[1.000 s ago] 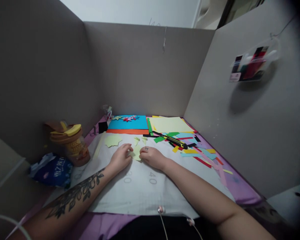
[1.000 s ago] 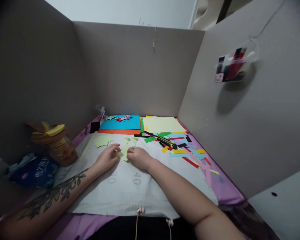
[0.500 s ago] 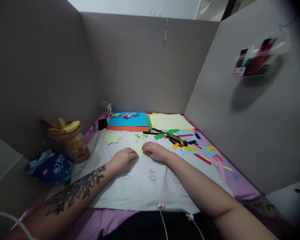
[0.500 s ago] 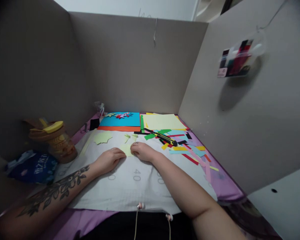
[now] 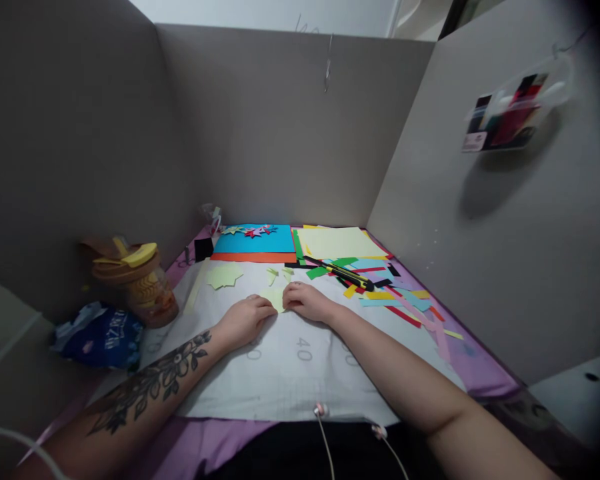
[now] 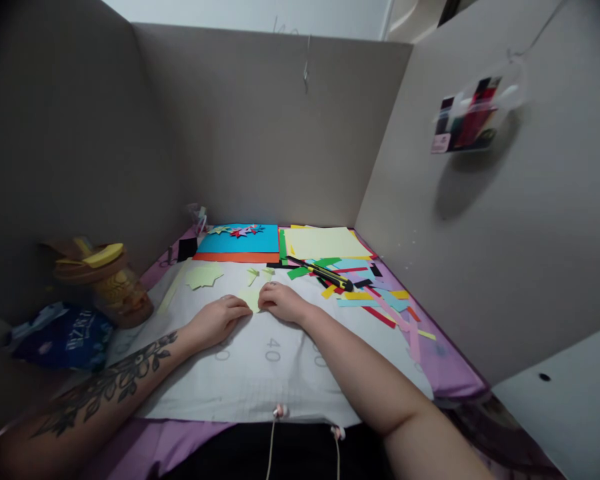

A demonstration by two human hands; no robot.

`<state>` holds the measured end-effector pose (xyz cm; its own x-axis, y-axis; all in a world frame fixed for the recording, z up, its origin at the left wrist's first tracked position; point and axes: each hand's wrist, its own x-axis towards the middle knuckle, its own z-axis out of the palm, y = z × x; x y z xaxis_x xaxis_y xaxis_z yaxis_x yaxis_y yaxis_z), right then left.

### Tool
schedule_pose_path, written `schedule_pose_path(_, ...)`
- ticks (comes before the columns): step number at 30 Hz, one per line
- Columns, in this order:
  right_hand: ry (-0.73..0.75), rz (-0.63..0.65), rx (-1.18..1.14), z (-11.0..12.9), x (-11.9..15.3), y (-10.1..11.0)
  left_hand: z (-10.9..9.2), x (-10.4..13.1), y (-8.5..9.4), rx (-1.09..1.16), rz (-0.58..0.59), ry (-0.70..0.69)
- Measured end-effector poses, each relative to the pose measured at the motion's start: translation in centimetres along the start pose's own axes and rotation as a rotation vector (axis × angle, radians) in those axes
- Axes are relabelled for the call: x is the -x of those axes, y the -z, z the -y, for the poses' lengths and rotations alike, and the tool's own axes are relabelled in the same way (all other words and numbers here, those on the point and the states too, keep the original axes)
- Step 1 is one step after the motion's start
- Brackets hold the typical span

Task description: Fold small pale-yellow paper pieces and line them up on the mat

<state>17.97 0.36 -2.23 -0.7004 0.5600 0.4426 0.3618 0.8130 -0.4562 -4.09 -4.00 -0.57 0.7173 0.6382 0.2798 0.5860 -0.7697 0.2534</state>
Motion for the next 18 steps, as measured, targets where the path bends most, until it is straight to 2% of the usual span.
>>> schedule_pose_path(4,-0.092,0.003,-0.047,-0.4,-0.1,-0.3,-0.1,0.0,0.1,-0.065,0.038,-0.02)
schedule_pose_path(12,-0.379,-0.063,-0.07,-0.1,-1.2,-1.2,-0.2,0.0,0.4,-0.213,0.12,-0.034)
schedule_pose_path(18,-0.447,-0.079,-0.059,-0.2,-1.8,-1.6,-0.2,0.0,0.5,-0.233,0.127,-0.012)
